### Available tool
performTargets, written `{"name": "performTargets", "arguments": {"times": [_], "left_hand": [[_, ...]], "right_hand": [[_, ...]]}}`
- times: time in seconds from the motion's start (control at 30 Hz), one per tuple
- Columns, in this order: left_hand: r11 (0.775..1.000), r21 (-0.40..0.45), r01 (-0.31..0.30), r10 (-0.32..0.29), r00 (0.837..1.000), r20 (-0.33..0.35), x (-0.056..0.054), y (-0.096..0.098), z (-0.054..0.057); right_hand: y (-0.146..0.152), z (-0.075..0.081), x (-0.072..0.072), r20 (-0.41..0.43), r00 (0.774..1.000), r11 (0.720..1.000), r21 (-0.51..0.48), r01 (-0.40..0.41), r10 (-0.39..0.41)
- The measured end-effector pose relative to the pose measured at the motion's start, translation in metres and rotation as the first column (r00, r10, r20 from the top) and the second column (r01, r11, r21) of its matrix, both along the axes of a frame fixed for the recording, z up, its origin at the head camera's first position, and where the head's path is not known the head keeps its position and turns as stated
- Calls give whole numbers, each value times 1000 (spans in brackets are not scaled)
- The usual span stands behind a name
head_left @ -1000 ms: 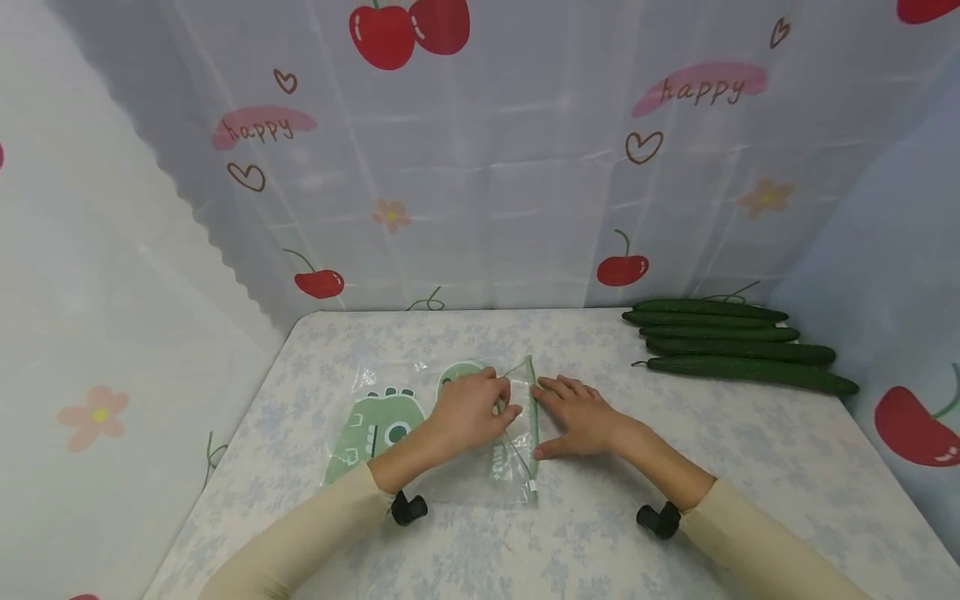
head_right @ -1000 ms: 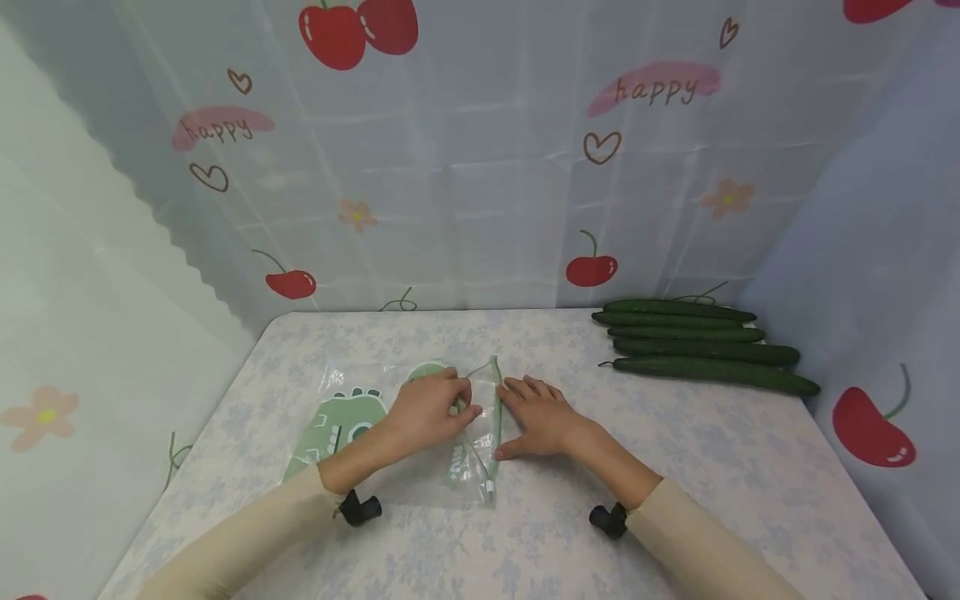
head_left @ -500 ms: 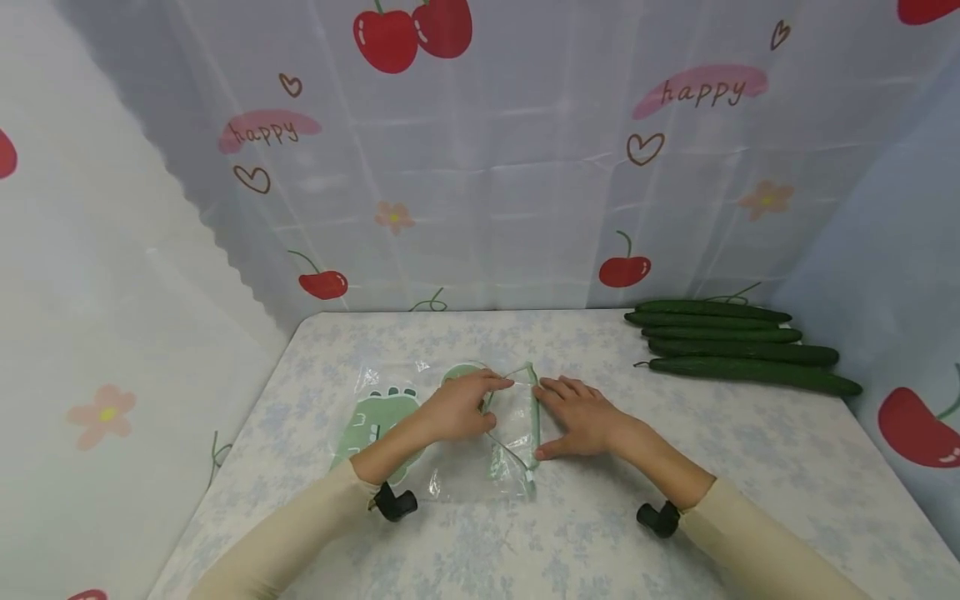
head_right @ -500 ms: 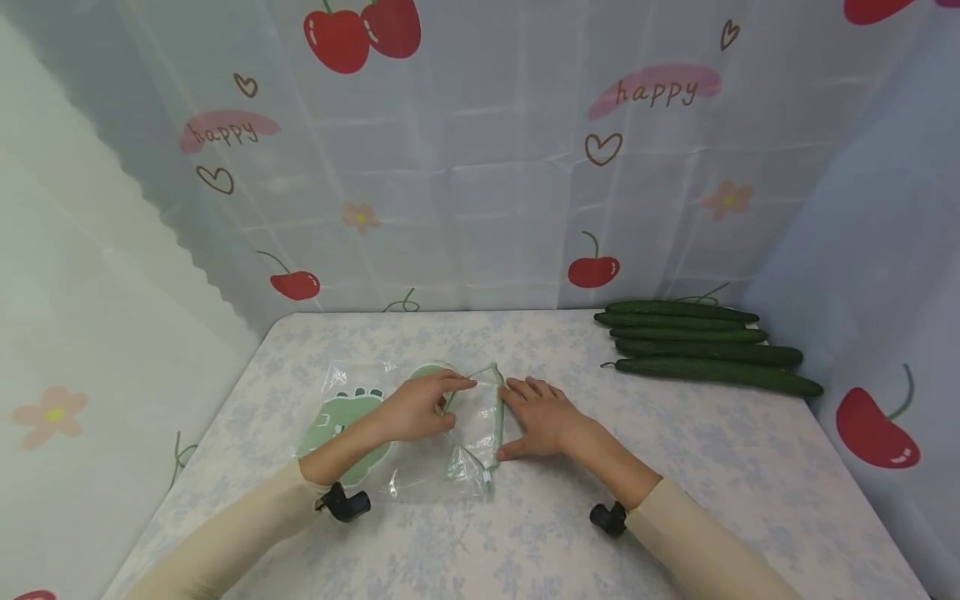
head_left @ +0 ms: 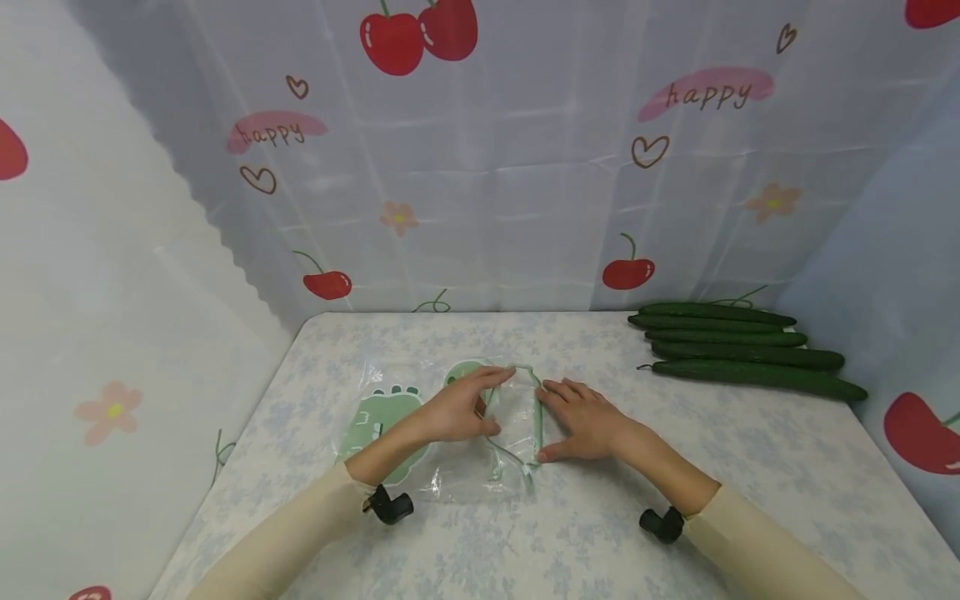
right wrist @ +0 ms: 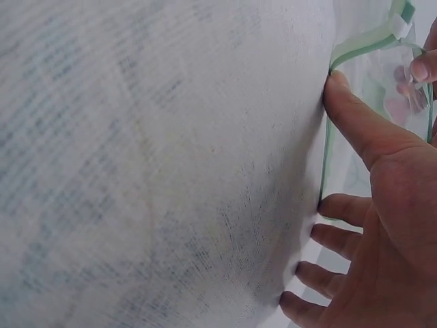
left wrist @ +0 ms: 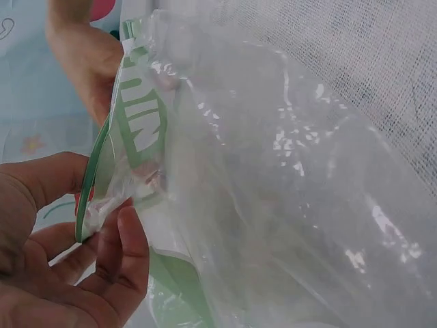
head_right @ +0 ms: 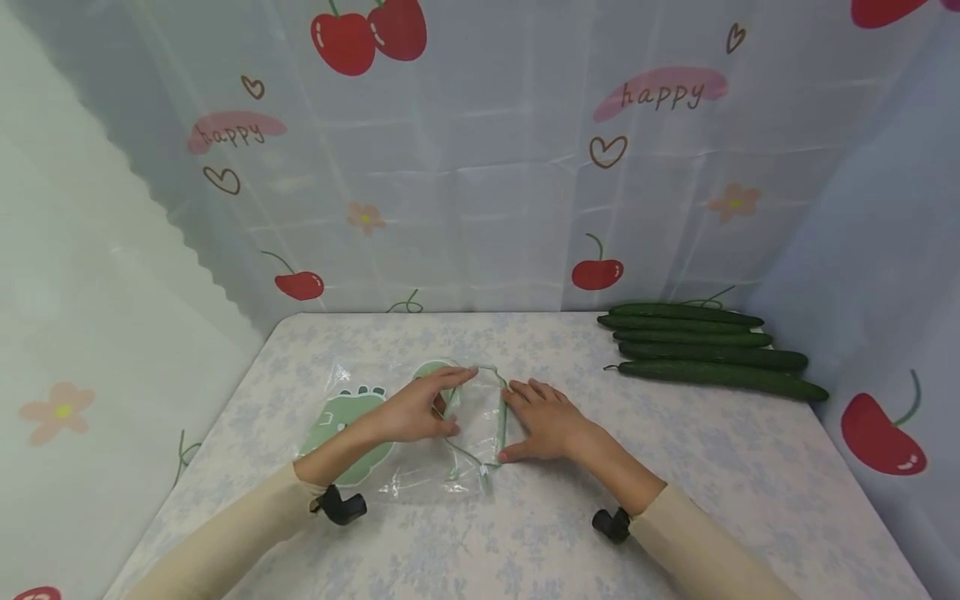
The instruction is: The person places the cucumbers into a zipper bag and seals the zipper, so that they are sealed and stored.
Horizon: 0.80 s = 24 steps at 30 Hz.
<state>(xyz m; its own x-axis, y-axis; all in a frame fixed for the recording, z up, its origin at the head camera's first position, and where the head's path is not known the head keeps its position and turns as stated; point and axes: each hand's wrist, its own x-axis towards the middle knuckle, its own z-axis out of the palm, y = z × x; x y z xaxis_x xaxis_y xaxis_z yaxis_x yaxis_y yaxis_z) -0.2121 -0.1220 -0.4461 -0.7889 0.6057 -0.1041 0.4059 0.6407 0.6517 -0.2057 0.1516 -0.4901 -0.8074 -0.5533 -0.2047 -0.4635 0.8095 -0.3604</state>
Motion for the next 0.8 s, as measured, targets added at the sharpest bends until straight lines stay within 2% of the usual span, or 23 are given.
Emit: {"name": "performTargets", "arguments": {"times": [0.3, 0.5, 0.8], "left_hand": [[994, -103, -22, 6, 989, -150, 2, -1, -4], [999, -50, -3, -4, 991, -130, 3, 4, -5], [999, -37, 2, -6, 995, -101, 3, 4, -8]], "right_hand": [[1, 2, 4, -35, 999, 1000, 9, 2, -1], [1, 1, 6, -51, 999, 1000, 20, 15, -14], [2, 4, 11, -104, 995, 1000, -20, 10, -12]]}}
